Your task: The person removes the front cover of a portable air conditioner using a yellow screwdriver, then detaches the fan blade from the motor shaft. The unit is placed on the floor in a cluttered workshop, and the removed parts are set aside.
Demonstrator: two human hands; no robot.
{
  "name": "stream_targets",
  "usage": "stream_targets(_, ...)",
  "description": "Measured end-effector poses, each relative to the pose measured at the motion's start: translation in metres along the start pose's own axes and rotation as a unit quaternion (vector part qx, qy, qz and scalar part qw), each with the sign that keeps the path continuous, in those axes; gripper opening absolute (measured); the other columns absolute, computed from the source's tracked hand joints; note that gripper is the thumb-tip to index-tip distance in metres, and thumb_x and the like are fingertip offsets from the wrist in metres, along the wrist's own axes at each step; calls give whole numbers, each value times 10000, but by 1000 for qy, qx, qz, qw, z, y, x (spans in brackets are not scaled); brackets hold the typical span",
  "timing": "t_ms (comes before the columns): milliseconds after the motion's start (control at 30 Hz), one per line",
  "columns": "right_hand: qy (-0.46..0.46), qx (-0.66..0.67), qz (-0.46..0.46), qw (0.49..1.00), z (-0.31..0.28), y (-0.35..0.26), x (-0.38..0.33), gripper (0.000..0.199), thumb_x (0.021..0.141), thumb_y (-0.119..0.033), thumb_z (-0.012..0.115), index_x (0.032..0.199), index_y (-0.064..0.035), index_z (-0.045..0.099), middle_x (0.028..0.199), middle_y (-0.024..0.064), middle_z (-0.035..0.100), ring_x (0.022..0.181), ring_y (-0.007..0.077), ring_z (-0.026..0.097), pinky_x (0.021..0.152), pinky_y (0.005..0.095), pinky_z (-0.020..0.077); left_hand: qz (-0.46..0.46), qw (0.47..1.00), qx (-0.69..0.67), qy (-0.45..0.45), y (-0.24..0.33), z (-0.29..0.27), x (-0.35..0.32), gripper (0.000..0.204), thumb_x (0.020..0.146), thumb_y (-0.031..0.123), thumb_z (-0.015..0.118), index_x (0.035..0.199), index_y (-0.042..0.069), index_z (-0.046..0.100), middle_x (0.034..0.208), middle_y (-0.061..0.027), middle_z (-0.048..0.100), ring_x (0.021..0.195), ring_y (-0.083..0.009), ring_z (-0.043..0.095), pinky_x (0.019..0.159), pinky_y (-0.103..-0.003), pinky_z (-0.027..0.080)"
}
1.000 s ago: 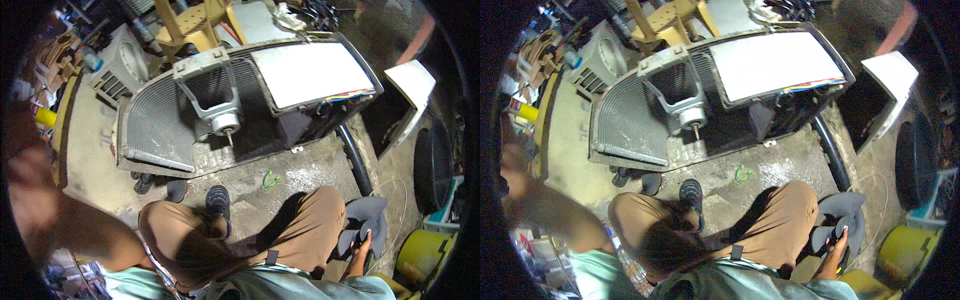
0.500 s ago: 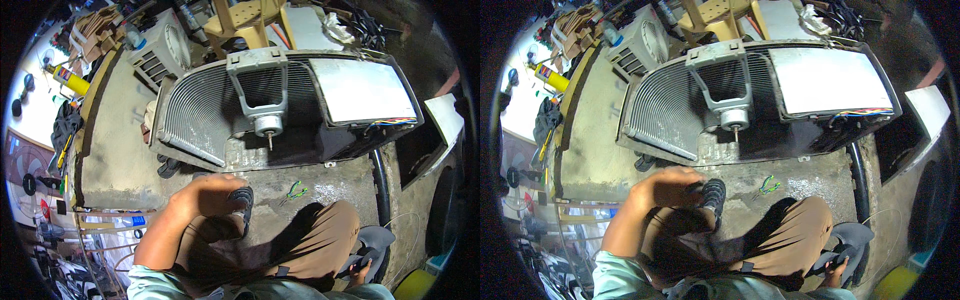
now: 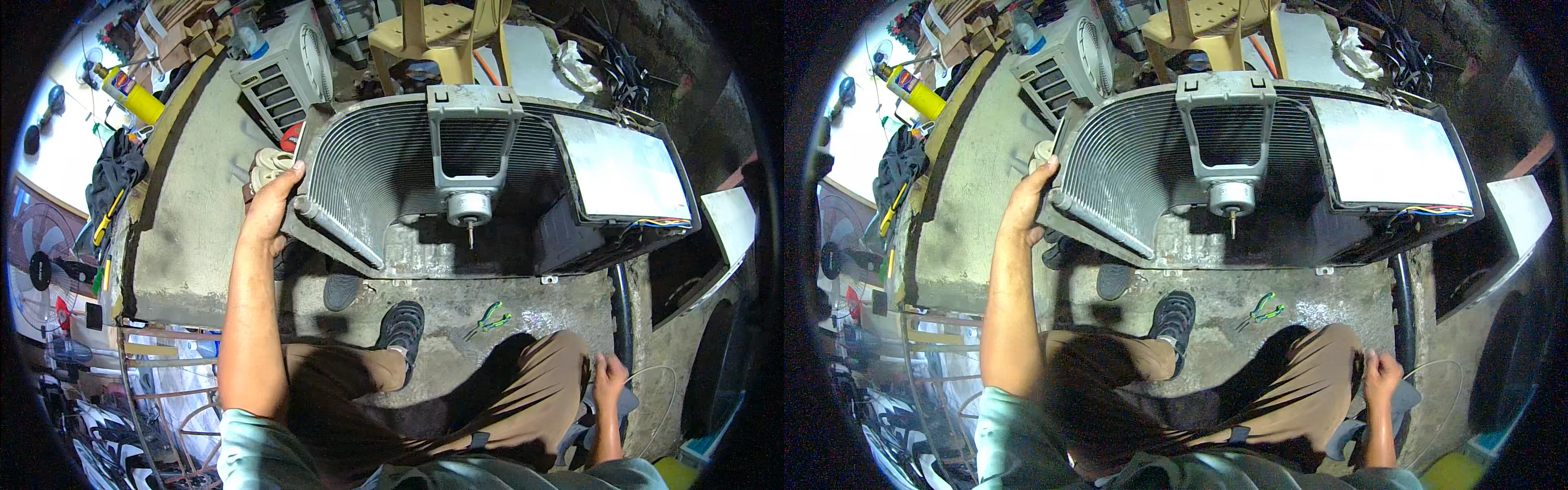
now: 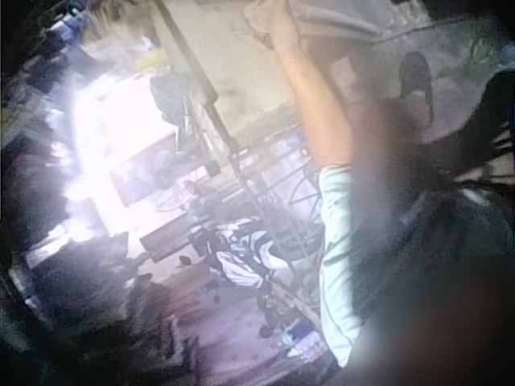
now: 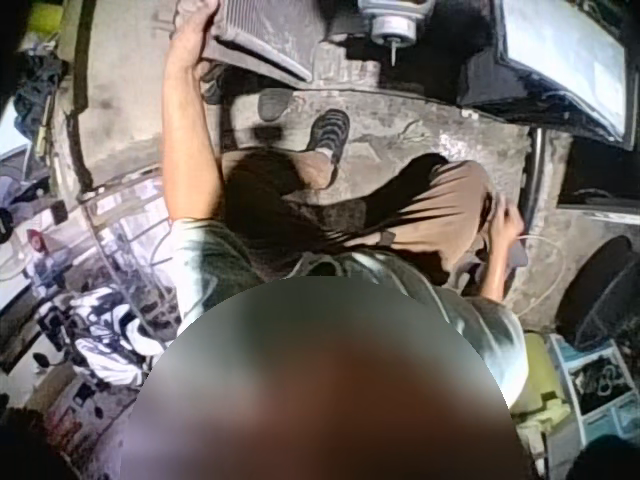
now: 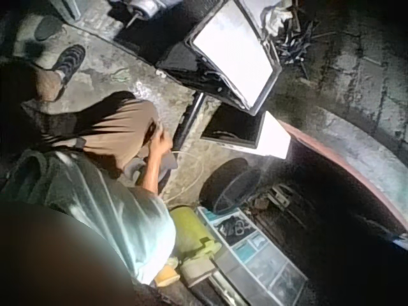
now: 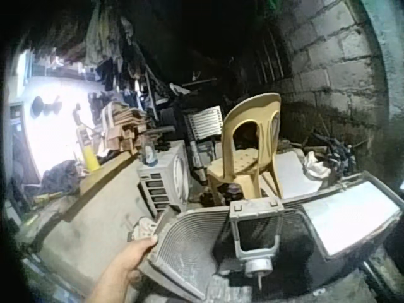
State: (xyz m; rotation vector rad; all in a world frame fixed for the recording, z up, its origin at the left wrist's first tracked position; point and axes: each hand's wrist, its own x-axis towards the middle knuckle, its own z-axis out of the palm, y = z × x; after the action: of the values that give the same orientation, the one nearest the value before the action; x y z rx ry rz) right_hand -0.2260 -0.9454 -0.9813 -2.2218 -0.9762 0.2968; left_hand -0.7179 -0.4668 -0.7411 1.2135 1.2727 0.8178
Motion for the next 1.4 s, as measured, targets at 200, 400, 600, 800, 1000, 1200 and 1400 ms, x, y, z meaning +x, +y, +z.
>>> stream_targets(200,-185,263,-331,887,125,-271,63,132,903,-144,744,850,-27,710,736,118,665,652,265,649,600,363,500,6,997,-74,-19,-1,-9,9,346,968,299,673,1114,-11,719,1035,-97,755,883,-192,704,836,-346,546)
stream_targets(400,-239,332,-368,835,188,-408,74,233,937,-218,702,1049,-14,713,974,167,700,880,314,691,780,389,543,8,998,-62,-1,2,-1,1,388,941,323,692,1148,-4,695,1029,-101,751,855,-209,708,802,-354,561)
stream_targets(600,-219,322,-391,834,233,-456,70,723,936,-329,686,1504,24,412,1512,286,445,1399,428,451,1175,448,360,6,1000,-3,15,1,0,-3,480,958,376,662,1250,-6,670,1152,-120,720,996,-221,681,892,-361,526)
stream_targets(800,-354,267,-371,816,222,-426,49,734,944,-351,692,1517,5,401,1554,267,405,1445,423,395,1192,440,348,66,994,86,29,-2,-9,5,412,1013,349,615,1113,-42,695,1049,-57,698,947,-145,605,903,-305,465)
stream_targets(1000,-136,309,-456,823,73,-351,92,354,900,-229,760,1155,9,702,1131,171,714,1019,336,695,884,416,560,139,972,190,15,-8,-25,20,438,1034,366,609,1173,-48,650,1087,-29,659,992,-128,552,948,-281,422)
stream_targets(1200,139,-67,-408,900,-53,-305,188,497,888,-409,759,1261,-88,685,1362,201,598,1264,388,563,1032,456,500,121,974,193,-16,-11,-38,35,330,1041,312,613,1097,-10,654,1010,7,642,928,-82,529,878,-252,428)
stream_targets(1400,-13,-251,-297,921,-51,-276,231,807,963,-733,423,1510,-141,469,1586,234,381,1479,455,323,1185,635,239,136,971,196,4,-8,-33,34,319,1036,303,615,1093,-9,651,1003,1,647,908,-85,535,859,-252,434)
